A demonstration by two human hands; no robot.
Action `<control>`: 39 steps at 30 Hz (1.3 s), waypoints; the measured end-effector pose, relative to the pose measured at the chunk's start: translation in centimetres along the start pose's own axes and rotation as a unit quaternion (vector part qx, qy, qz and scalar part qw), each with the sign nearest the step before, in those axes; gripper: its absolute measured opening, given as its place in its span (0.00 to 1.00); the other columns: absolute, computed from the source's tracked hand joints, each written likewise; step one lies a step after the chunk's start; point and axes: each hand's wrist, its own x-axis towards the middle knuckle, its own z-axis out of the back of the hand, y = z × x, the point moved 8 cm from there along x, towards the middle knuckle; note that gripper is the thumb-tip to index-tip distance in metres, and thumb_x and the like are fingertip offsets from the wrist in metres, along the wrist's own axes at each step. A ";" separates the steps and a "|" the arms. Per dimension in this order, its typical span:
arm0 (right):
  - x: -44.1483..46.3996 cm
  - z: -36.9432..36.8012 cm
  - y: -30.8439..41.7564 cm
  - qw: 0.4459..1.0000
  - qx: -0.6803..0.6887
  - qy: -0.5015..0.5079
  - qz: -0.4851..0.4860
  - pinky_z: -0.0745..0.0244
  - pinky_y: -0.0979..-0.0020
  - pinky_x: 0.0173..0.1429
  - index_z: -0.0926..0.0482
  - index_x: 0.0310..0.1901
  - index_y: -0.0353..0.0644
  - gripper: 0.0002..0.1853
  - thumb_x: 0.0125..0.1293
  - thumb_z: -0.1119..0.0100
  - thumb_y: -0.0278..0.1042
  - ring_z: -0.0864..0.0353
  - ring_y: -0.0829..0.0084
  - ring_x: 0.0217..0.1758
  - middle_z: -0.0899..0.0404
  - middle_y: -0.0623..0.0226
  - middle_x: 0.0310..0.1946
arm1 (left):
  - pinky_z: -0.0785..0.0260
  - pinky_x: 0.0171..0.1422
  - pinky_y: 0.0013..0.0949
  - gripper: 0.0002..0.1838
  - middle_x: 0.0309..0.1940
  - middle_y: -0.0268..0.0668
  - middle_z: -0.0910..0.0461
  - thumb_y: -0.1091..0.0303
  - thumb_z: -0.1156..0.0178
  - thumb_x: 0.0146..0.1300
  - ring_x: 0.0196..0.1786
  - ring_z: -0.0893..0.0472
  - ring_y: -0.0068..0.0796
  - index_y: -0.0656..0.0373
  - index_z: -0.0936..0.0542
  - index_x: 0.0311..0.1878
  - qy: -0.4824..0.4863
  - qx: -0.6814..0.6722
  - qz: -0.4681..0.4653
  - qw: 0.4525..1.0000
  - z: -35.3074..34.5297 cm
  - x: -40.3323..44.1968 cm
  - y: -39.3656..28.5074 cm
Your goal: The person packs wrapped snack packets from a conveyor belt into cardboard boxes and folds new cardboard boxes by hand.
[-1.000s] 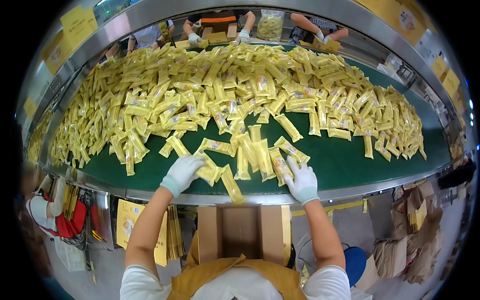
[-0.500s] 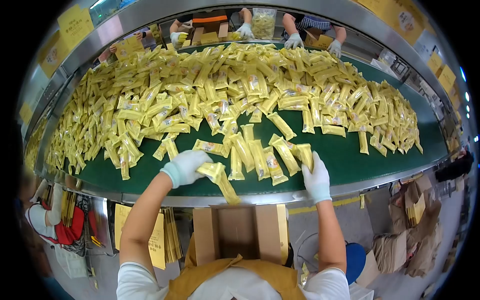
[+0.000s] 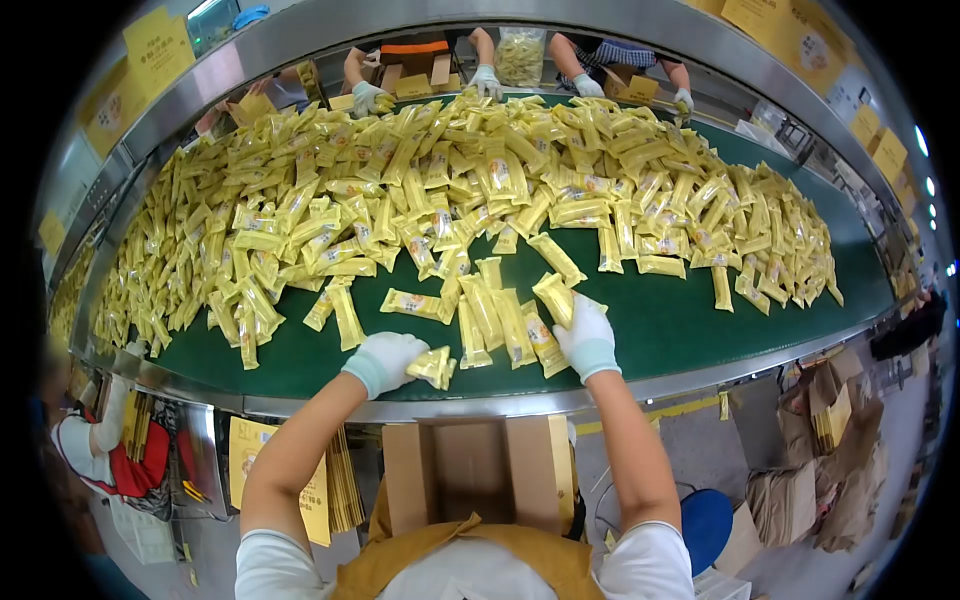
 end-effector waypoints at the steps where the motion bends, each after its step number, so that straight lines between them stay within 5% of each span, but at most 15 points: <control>1: -0.5 0.2 0.8 0.999 0.038 -0.017 0.006 0.22 0.54 0.58 0.26 0.60 0.40 0.30 0.55 0.29 0.37 0.18 0.48 0.53 0.17 0.48 0.48 | 0.23 0.53 0.41 0.17 0.46 0.38 0.16 0.61 0.34 0.59 0.50 0.16 0.40 0.49 0.20 0.52 -0.042 0.000 0.002 0.999 -0.6 -0.1 0.8; 3: -1.4 -2.4 2.0 0.994 -0.050 0.093 -0.036 0.20 0.54 0.53 0.26 0.49 0.43 0.22 0.57 0.30 0.42 0.16 0.50 0.49 0.17 0.50 0.45 | 0.23 0.53 0.41 0.19 0.45 0.38 0.16 0.60 0.33 0.59 0.50 0.16 0.41 0.49 0.21 0.54 -0.081 -0.004 -0.003 0.997 -1.1 -0.1 1.0; 7: -1.2 -4.2 1.5 0.982 -0.106 0.138 -0.078 0.19 0.54 0.50 0.26 0.53 0.44 0.24 0.58 0.31 0.43 0.14 0.52 0.44 0.14 0.53 0.41 | 0.23 0.53 0.41 0.22 0.45 0.38 0.16 0.62 0.32 0.59 0.51 0.16 0.41 0.49 0.21 0.57 -0.070 0.002 -0.001 0.998 -0.5 -0.6 0.8; 8: -1.1 -3.8 1.5 0.986 -0.141 0.085 -0.020 0.17 0.55 0.45 0.28 0.46 0.45 0.18 0.58 0.32 0.37 0.12 0.52 0.40 0.15 0.57 0.35 | 0.23 0.54 0.41 0.22 0.45 0.38 0.16 0.62 0.32 0.59 0.52 0.17 0.41 0.50 0.21 0.57 -0.066 0.008 0.005 0.998 -0.4 -0.8 0.9; 11: -1.4 -2.6 -0.7 0.945 -0.303 -0.062 0.103 0.19 0.61 0.38 0.26 0.51 0.48 0.23 0.55 0.30 0.38 0.13 0.61 0.34 0.17 0.64 0.31 | 0.24 0.53 0.39 0.22 0.44 0.36 0.17 0.63 0.33 0.59 0.51 0.17 0.40 0.53 0.22 0.57 -0.225 0.021 0.084 0.970 -2.2 -1.6 4.1; 12: -2.1 -2.6 -2.0 0.942 -0.319 -0.042 0.101 0.23 0.61 0.46 0.26 0.56 0.47 0.28 0.54 0.29 0.43 0.15 0.64 0.40 0.19 0.66 0.35 | 0.28 0.63 0.41 0.28 0.49 0.39 0.18 0.57 0.30 0.58 0.57 0.19 0.42 0.57 0.24 0.61 -0.252 0.011 0.094 0.963 -2.9 -2.3 4.1; 15: -5.7 0.5 0.5 0.951 -0.248 -0.028 0.182 0.29 0.55 0.60 0.28 0.61 0.44 0.34 0.55 0.29 0.49 0.22 0.59 0.55 0.22 0.61 0.46 | 0.39 0.75 0.47 0.42 0.56 0.47 0.22 0.46 0.28 0.55 0.66 0.25 0.45 0.59 0.29 0.68 -0.315 0.057 0.050 0.946 -2.4 -4.6 0.9; 16: -7.0 1.1 1.6 0.958 -0.210 -0.021 0.195 0.37 0.51 0.67 0.32 0.66 0.40 0.43 0.54 0.28 0.56 0.30 0.54 0.62 0.27 0.56 0.54 | 0.51 0.82 0.51 0.55 0.64 0.53 0.28 0.37 0.28 0.49 0.73 0.34 0.48 0.63 0.35 0.73 -0.243 0.073 0.052 0.966 -3.3 -4.6 0.2; 19: -7.2 0.3 0.9 0.959 -0.226 -0.028 0.166 0.36 0.54 0.68 0.38 0.71 0.34 0.54 0.51 0.28 0.64 0.29 0.53 0.63 0.27 0.53 0.59 | 0.49 0.80 0.49 0.58 0.66 0.53 0.30 0.33 0.29 0.47 0.75 0.36 0.48 0.64 0.36 0.73 -0.234 0.102 0.048 0.966 -3.5 -4.4 0.4; 22: -4.1 -0.3 -1.3 0.957 -0.242 0.156 0.021 0.33 0.57 0.66 0.37 0.71 0.31 0.61 0.44 0.27 0.72 0.27 0.54 0.63 0.25 0.52 0.60 | 0.47 0.78 0.48 0.59 0.66 0.52 0.31 0.31 0.30 0.50 0.72 0.34 0.49 0.62 0.39 0.75 -0.049 -0.014 0.096 0.994 -1.8 -3.2 2.1; 25: -1.8 -0.7 -1.5 0.929 -0.250 0.270 -0.043 0.31 0.62 0.64 0.33 0.68 0.30 0.65 0.36 0.26 0.77 0.26 0.55 0.62 0.23 0.53 0.59 | 0.41 0.74 0.45 0.57 0.62 0.50 0.29 0.35 0.27 0.48 0.67 0.31 0.49 0.63 0.38 0.74 -0.177 0.021 0.036 0.983 -2.4 -2.9 2.3; 28: 0.2 0.9 0.2 0.948 -0.210 0.237 0.004 0.28 0.61 0.64 0.26 0.61 0.32 0.60 0.35 0.27 0.78 0.26 0.52 0.61 0.22 0.52 0.55 | 0.38 0.72 0.45 0.58 0.60 0.50 0.29 0.39 0.23 0.44 0.65 0.29 0.51 0.63 0.36 0.72 -0.070 -0.073 0.050 0.994 -3.6 -2.6 2.7; 33: 5.5 2.4 -1.6 0.980 -0.130 0.151 0.003 0.29 0.59 0.68 0.23 0.56 0.30 0.55 0.36 0.25 0.75 0.27 0.51 0.63 0.25 0.47 0.55 | 0.35 0.71 0.45 0.56 0.60 0.51 0.29 0.42 0.21 0.41 0.63 0.28 0.53 0.62 0.34 0.71 -0.148 -0.141 0.004 0.979 0.7 -0.6 4.4; 37: 6.9 -1.8 -4.8 0.956 0.009 0.288 -0.055 0.25 0.62 0.65 0.24 0.57 0.29 0.52 0.38 0.21 0.67 0.21 0.52 0.60 0.23 0.42 0.57 | 0.37 0.74 0.43 0.56 0.64 0.49 0.30 0.41 0.21 0.40 0.70 0.32 0.52 0.62 0.32 0.70 -0.161 -0.132 -0.076 0.975 4.0 4.2 5.7; 39: 6.1 -3.7 -6.3 0.959 0.071 0.262 -0.083 0.25 0.62 0.65 0.22 0.56 0.31 0.49 0.38 0.18 0.62 0.18 0.55 0.57 0.18 0.49 0.52 | 0.49 0.81 0.48 0.56 0.68 0.51 0.32 0.37 0.22 0.39 0.76 0.39 0.52 0.64 0.30 0.68 -0.079 -0.074 -0.045 0.993 2.4 6.0 6.1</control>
